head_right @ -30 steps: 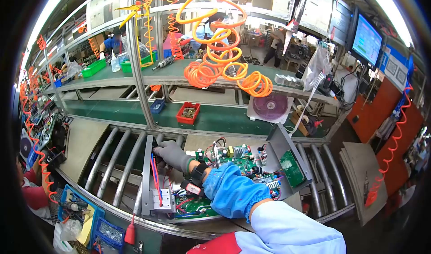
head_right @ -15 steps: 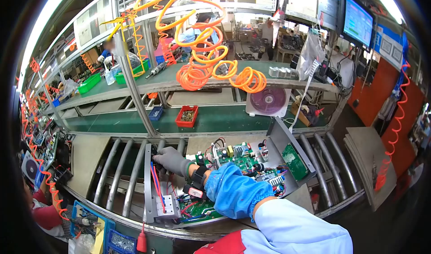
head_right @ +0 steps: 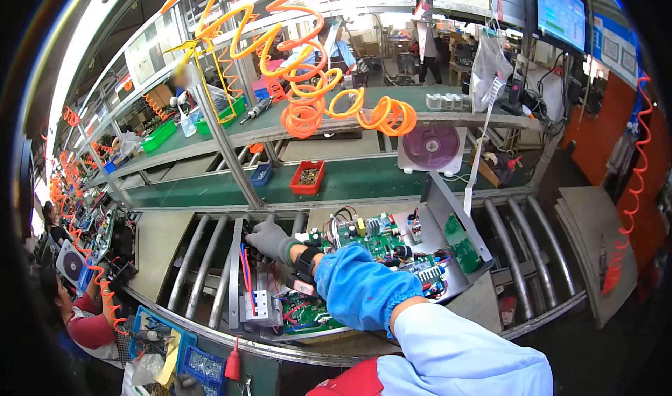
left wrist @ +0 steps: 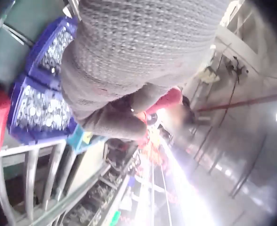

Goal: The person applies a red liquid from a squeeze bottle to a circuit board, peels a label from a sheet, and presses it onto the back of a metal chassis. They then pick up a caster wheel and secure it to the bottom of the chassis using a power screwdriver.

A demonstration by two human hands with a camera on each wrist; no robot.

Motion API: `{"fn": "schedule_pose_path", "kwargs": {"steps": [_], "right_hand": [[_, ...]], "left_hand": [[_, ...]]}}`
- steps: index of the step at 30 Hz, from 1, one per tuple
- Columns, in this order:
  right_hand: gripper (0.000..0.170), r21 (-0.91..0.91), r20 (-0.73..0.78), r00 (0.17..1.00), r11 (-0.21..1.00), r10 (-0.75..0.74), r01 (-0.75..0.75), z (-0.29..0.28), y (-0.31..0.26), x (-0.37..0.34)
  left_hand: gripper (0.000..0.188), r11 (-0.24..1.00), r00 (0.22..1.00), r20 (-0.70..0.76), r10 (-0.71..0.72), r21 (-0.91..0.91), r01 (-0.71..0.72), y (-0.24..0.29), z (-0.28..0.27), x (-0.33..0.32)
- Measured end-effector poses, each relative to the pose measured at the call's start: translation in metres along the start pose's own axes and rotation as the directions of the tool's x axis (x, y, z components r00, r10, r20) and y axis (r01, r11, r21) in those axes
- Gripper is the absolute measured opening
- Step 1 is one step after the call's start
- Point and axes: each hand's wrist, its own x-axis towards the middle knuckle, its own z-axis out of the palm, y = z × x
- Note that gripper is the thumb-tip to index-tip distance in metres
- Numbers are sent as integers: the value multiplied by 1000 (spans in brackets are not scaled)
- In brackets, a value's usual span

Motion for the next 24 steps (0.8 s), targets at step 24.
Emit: {"fn": "schedule_pose_path", "kwargs": {"steps": [24], "right_hand": [[20,351,489,855,936,-175,-9,6,-80,-147]], "left_hand": [[20,389,689,623,370,570,-724,-135,325,-109]]}}
